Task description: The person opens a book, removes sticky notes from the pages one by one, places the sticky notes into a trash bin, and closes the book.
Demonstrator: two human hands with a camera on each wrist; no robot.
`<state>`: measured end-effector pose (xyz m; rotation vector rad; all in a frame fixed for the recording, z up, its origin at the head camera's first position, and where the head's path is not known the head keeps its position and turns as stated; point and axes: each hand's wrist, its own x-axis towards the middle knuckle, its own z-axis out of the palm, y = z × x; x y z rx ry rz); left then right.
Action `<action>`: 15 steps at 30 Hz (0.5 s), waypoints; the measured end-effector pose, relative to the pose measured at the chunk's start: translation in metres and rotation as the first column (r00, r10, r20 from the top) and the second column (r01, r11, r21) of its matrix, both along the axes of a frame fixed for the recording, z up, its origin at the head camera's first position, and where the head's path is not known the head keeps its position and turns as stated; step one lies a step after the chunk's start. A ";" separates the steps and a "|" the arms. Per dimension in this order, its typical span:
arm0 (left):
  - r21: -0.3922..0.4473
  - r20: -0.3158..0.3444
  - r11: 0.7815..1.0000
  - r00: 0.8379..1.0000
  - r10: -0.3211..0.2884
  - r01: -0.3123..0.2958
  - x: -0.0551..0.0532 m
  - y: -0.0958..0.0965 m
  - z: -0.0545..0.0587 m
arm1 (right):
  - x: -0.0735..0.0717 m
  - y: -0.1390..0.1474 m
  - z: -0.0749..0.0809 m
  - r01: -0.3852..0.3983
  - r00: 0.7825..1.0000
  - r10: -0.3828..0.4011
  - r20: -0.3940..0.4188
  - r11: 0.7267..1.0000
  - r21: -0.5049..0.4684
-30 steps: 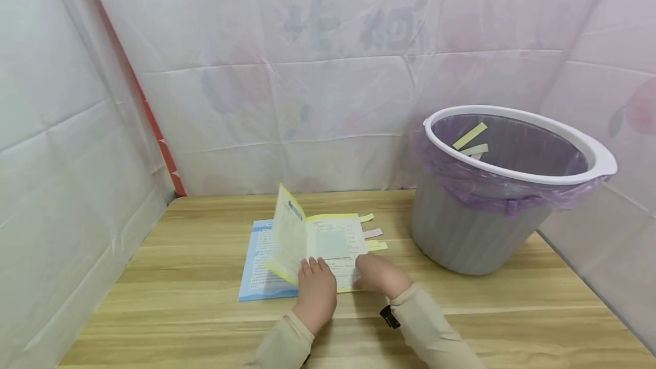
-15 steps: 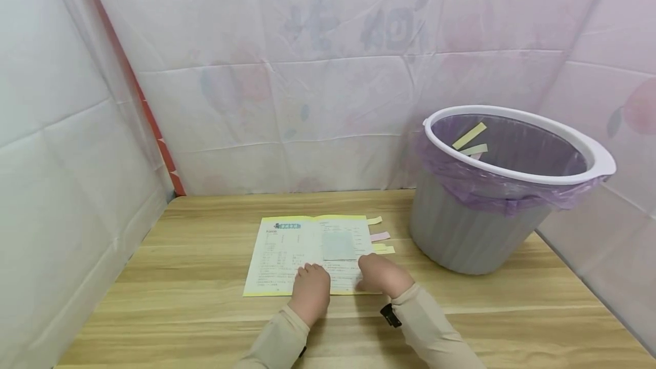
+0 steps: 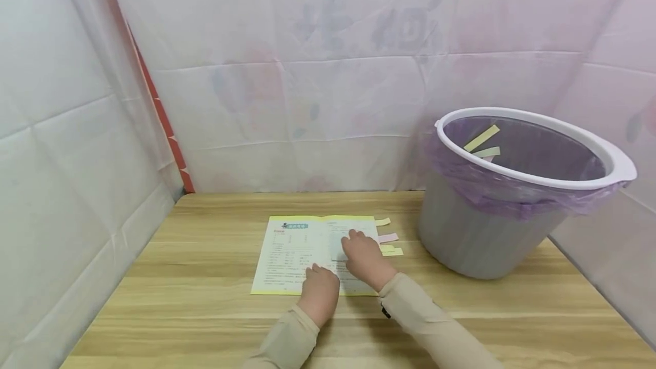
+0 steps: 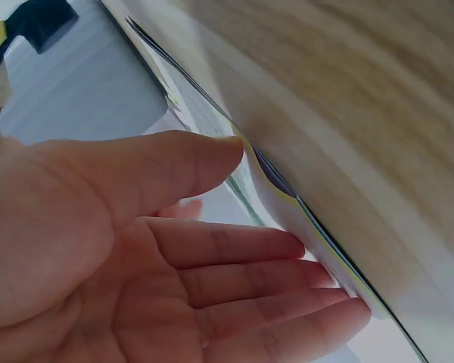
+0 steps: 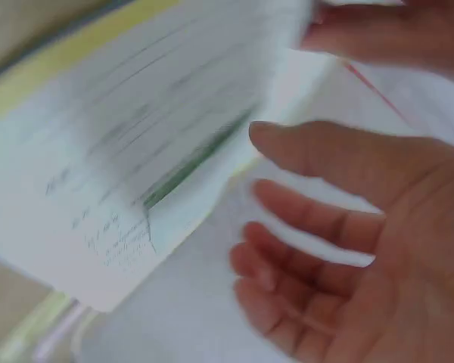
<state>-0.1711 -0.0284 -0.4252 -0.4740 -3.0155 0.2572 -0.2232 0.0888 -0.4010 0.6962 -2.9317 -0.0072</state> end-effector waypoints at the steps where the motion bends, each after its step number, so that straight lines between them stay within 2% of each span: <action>1: 0.008 -0.006 1.000 1.000 0.004 -0.003 0.000 0.001 0.000 | -0.002 -0.003 -0.002 -0.039 0.998 0.042 -0.043 0.996 0.075; 3: 0.022 -0.021 1.000 1.000 0.001 -0.001 0.001 0.002 0.000 | -0.004 -0.007 -0.006 -0.084 0.987 0.113 -0.117 0.970 0.227; 5: 0.031 -0.045 1.000 0.999 -0.002 0.003 0.002 0.002 0.000 | -0.005 -0.009 -0.011 -0.096 0.974 0.158 -0.161 0.936 0.339; 8: 0.052 -0.074 0.999 0.997 0.001 0.002 0.002 0.002 0.000 | -0.007 -0.012 -0.014 -0.089 0.963 0.184 -0.199 0.909 0.408; 11: 0.067 -0.068 0.998 0.998 0.010 -0.006 0.002 0.001 0.000 | -0.010 -0.013 -0.015 -0.081 0.960 0.179 -0.217 0.915 0.396; 15: 0.066 -0.042 0.998 0.999 0.018 -0.015 0.001 -0.001 0.001 | -0.013 -0.013 -0.015 -0.069 0.961 0.151 -0.232 0.943 0.325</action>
